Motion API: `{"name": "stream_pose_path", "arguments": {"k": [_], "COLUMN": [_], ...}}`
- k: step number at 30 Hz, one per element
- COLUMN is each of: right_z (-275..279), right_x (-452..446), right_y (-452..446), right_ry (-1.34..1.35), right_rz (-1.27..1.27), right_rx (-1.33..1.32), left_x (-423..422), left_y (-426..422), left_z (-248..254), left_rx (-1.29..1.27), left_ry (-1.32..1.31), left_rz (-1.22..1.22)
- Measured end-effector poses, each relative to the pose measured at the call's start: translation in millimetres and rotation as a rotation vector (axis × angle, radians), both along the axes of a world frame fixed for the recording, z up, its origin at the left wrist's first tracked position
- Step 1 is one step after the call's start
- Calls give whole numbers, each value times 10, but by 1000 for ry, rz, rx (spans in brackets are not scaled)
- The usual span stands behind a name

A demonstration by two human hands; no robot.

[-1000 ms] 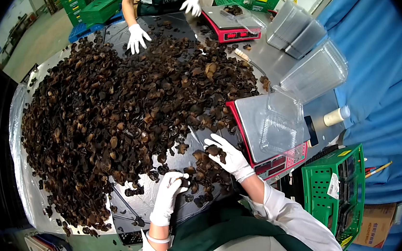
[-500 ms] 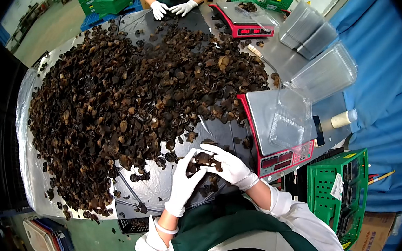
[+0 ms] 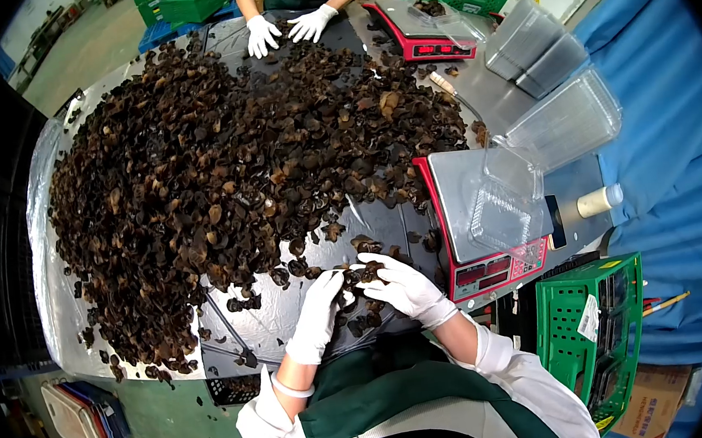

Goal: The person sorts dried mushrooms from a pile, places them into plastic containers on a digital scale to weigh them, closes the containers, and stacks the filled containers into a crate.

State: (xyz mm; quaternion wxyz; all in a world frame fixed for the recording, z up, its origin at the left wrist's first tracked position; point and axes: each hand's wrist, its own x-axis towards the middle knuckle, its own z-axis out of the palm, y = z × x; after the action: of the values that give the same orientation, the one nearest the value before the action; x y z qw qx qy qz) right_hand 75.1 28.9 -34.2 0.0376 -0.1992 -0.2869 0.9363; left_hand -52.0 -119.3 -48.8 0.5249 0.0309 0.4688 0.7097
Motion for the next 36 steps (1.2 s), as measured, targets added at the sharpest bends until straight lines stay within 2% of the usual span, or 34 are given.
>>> {"name": "stream_pose_path", "arguments": {"k": [2,4,6,8,10,11,12,13,16,18,20,22,23,24,26,27,28,30,33,36], "right_z": [-60,-11,17,1,-94,-138,-151,-166,-187,-186,-143,-161,-131,-106,-162,-111,-132,-272,-409,-431], "right_x": [67,77,130,173,246,280,300,318,381,416,395,282,166,30,-213,-310,-318,-290,21,318], "right_y": [47,69,137,213,272,277,274,284,374,422,460,477,462,440,402,359,363,436,553,494], "right_ry": [-33,-117,-226,-313,-257,-264,-271,-276,-321,-355,-297,-314,-272,-224,-88,-109,-102,-241,-237,-178], "right_rz": [-28,-118,-176,-198,-132,-134,-129,-121,-118,-79,-10,108,155,201,294,411,411,641,436,301], "right_rx": [36,135,391,652,1396,1393,1477,1563,1428,1385,1555,1724,1813,1904,1940,2040,2044,2185,2025,1869], "left_x": [5,-15,-46,-29,-14,10,-7,-9,-145,-368,-491,-416,-405,-394,-328,-305,-279,-164,-53,45], "left_y": [-8,-5,-11,-9,-16,-9,-51,-97,-469,-1017,-1613,-1963,-2040,-1978,-1626,-1436,-1237,-829,-346,-168], "left_z": [-190,-208,-189,-141,-35,-33,39,112,213,274,476,545,526,528,486,357,190,-46,-231,-310], "left_rx": [121,135,235,179,-55,-133,-306,-297,-315,-260,-397,-824,-841,-857,-584,-544,-501,-472,-431,-265], "left_ry": [-287,-332,-503,-452,143,442,888,898,804,926,870,1372,1405,1391,1235,1234,1233,1512,1541,1531], "left_rz": [12,-6,-108,-103,-170,-218,-333,-340,-364,-491,-755,-848,-796,-804,-484,-452,-421,-292,-279,-339]}}
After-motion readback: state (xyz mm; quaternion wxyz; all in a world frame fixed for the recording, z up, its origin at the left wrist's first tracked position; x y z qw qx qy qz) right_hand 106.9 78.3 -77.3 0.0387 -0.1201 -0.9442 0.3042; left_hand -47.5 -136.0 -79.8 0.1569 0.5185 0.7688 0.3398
